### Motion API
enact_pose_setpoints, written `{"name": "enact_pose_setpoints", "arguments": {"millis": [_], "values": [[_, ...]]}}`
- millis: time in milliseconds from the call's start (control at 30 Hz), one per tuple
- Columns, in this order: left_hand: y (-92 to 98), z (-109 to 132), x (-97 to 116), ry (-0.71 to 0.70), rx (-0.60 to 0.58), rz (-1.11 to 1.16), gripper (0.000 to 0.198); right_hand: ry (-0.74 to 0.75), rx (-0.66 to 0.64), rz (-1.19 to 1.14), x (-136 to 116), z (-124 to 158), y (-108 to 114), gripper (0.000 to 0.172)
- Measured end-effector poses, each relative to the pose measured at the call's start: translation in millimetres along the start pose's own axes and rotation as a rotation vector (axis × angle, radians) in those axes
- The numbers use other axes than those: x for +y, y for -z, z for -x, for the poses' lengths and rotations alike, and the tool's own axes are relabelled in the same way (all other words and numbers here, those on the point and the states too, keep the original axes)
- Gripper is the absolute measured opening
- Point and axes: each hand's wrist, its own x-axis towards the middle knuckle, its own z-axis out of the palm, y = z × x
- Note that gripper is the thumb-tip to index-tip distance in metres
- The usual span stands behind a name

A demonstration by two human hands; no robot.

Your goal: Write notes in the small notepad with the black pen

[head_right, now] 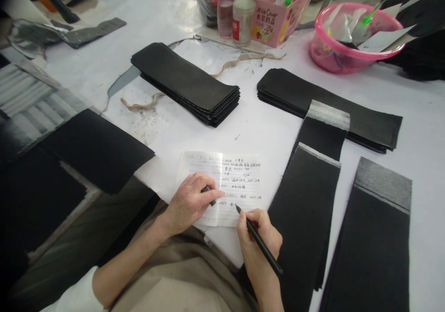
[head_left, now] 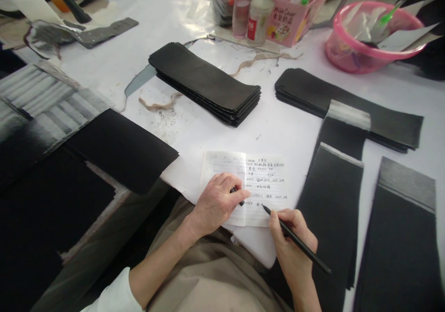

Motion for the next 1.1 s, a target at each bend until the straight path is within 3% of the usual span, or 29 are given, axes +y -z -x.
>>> {"name": "enact_pose_setpoints", "arguments": {"millis": [200, 833, 1100], "values": [[0.3, 0.1, -0.1, 0.007, -0.008, -0.006, 0.025, -0.071, -0.019, -0.073, 4.0, 1.9, 1.0, 0.021], [0.6, -0.7, 0.5, 0.004, -0.003, 0.001, 0.025, -0.01, -0.013, -0.033, 2.1, 0.9, 1.1, 0.021], [0.6, -0.4, 0.6, 0.004, -0.014, -0.008, 0.025, -0.053, -0.025, -0.089, 3.9, 2.8, 2.5, 0.019]]}}
